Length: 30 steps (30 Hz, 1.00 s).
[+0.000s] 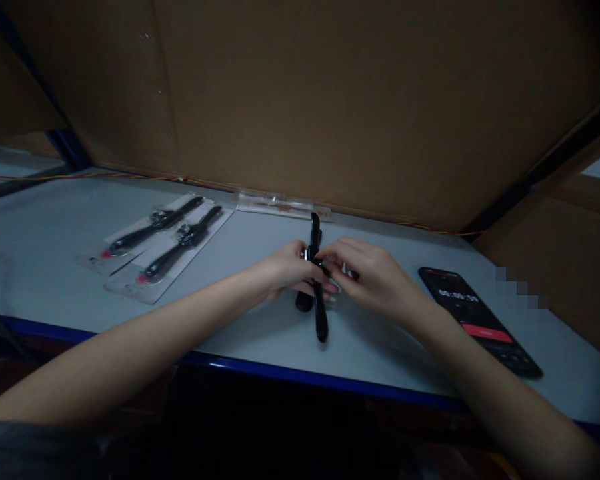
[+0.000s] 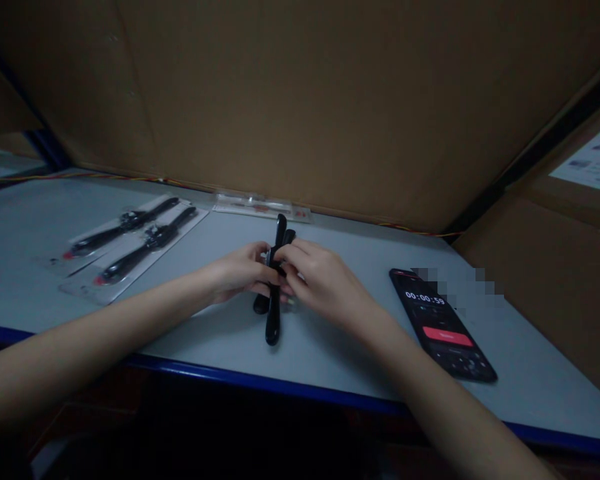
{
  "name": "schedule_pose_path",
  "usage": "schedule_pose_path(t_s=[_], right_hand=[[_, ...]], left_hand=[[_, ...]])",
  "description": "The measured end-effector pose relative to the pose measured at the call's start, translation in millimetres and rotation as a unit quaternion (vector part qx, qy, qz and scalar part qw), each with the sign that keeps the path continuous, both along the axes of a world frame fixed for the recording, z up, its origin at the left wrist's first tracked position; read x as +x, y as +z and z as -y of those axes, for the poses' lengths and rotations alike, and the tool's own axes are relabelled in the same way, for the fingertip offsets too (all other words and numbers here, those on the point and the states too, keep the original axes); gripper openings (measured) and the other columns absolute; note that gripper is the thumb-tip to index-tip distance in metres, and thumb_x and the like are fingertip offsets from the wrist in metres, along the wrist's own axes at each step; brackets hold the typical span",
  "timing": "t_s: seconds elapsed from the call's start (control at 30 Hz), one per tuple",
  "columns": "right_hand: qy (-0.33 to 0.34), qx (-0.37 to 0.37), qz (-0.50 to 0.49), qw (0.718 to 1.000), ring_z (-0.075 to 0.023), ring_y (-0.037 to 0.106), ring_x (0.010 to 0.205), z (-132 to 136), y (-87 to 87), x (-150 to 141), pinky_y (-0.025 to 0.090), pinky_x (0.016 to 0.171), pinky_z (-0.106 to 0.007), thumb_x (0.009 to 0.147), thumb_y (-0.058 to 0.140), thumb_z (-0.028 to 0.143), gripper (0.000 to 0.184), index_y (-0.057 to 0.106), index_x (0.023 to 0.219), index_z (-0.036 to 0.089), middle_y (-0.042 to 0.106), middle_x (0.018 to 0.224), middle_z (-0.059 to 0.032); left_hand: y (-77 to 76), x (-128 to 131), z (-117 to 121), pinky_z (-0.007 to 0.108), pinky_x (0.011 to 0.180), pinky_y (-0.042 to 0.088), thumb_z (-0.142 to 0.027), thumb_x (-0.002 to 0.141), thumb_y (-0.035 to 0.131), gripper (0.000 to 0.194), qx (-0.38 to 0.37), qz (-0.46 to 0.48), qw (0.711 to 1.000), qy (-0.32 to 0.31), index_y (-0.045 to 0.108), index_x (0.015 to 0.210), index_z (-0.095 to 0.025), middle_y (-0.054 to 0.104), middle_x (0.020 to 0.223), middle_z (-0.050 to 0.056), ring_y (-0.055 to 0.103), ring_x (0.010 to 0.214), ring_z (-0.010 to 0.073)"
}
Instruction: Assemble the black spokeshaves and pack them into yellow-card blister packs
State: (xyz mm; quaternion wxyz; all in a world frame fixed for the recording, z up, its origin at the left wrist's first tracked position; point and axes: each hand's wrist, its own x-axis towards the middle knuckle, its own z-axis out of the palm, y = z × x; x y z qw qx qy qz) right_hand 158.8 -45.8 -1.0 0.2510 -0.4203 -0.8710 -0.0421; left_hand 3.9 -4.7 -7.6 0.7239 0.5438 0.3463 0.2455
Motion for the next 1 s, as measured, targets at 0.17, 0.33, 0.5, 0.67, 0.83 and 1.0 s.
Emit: schedule_pose_path(t_s=[0.17, 0.33, 0.5, 0.67, 0.83, 1.0], right_hand=[[-0.001, 0.024, 0.003, 1.0, -0.0169, 0.054, 0.078, -2, -1.3, 1, 0.041, 0.067, -0.028, 0.081, 0.043, 0.008, 0.02, 0.055, 0.095, 0.015, 0.059, 0.084, -0.0071], [-0.005, 0.015, -0.002, 1.0, -0.0167, 0.055, 0.077, -1, -2.0, 1, 0.041, 0.067, -0.028, 0.081, 0.043, 0.008, 0.02, 0.057, 0.093, 0.016, 0.06, 0.083, -0.0065], [-0.003, -0.02, -0.073, 0.997, -0.0133, 0.056, 0.07, -1, -2.1, 1, 0.042, 0.062, -0.025, 0.081, 0.05, 0.014, 0.017, 0.061, 0.094, 0.017, 0.062, 0.079, -0.004], [-0.038, -0.048, -0.134, 0.989, -0.0114, 0.054, 0.061, -4, -1.3, 2, 0.04, 0.055, -0.023, 0.077, 0.057, 0.02, 0.008, 0.061, 0.083, 0.017, 0.059, 0.068, -0.0004], [-0.094, -0.035, -0.156, 0.983, -0.0099, 0.047, 0.051, -5, -4.5, -5, 0.033, 0.048, -0.022, 0.077, 0.059, 0.03, 0.018, 0.052, 0.065, 0.018, 0.054, 0.057, 0.0012], [-0.112, -0.026, -0.184, 0.976, -0.009, 0.043, 0.046, -4, -8.8, -12, 0.031, 0.047, -0.022, 0.081, 0.053, 0.029, 0.009, 0.053, 0.083, 0.02, 0.047, 0.052, 0.0049]], left_hand=[[2.1, 0, 2, 0.039, 0.067, 0.053, 0.003, 0.065, 0.059, 0.038, 0.003, 0.012, 1.0, 0.015, 0.04, 0.095, -0.011, 0.062, 0.069, 0.006, 0.066, 0.059, 0.0174], [-0.2, 1, 0, 0.039, 0.068, 0.053, 0.003, 0.066, 0.058, 0.042, -0.014, 0.026, 0.999, 0.024, 0.037, 0.1, -0.01, 0.063, 0.07, 0.007, 0.066, 0.059, 0.0184], [-0.2, 2, 0, 0.038, 0.067, 0.053, 0.006, 0.065, 0.052, 0.041, -0.017, 0.025, 0.999, 0.02, 0.037, 0.101, -0.008, 0.063, 0.069, 0.009, 0.066, 0.06, 0.0187], [1.7, 2, 2, 0.038, 0.069, 0.054, 0.007, 0.063, 0.053, 0.04, -0.01, 0.03, 0.999, 0.019, 0.038, 0.096, -0.01, 0.062, 0.07, 0.008, 0.066, 0.063, 0.0191], [-0.1, 2, 5, 0.04, 0.071, 0.053, 0.006, 0.062, 0.054, 0.034, -0.004, 0.049, 0.999, -0.008, 0.043, 0.09, -0.011, 0.063, 0.072, 0.008, 0.067, 0.068, 0.0207], [2.1, 2, 7, 0.034, 0.068, 0.054, 0.005, 0.064, 0.052, 0.024, -0.007, 0.042, 0.999, -0.028, 0.049, 0.082, -0.01, 0.063, 0.067, 0.008, 0.066, 0.061, 0.0176]])
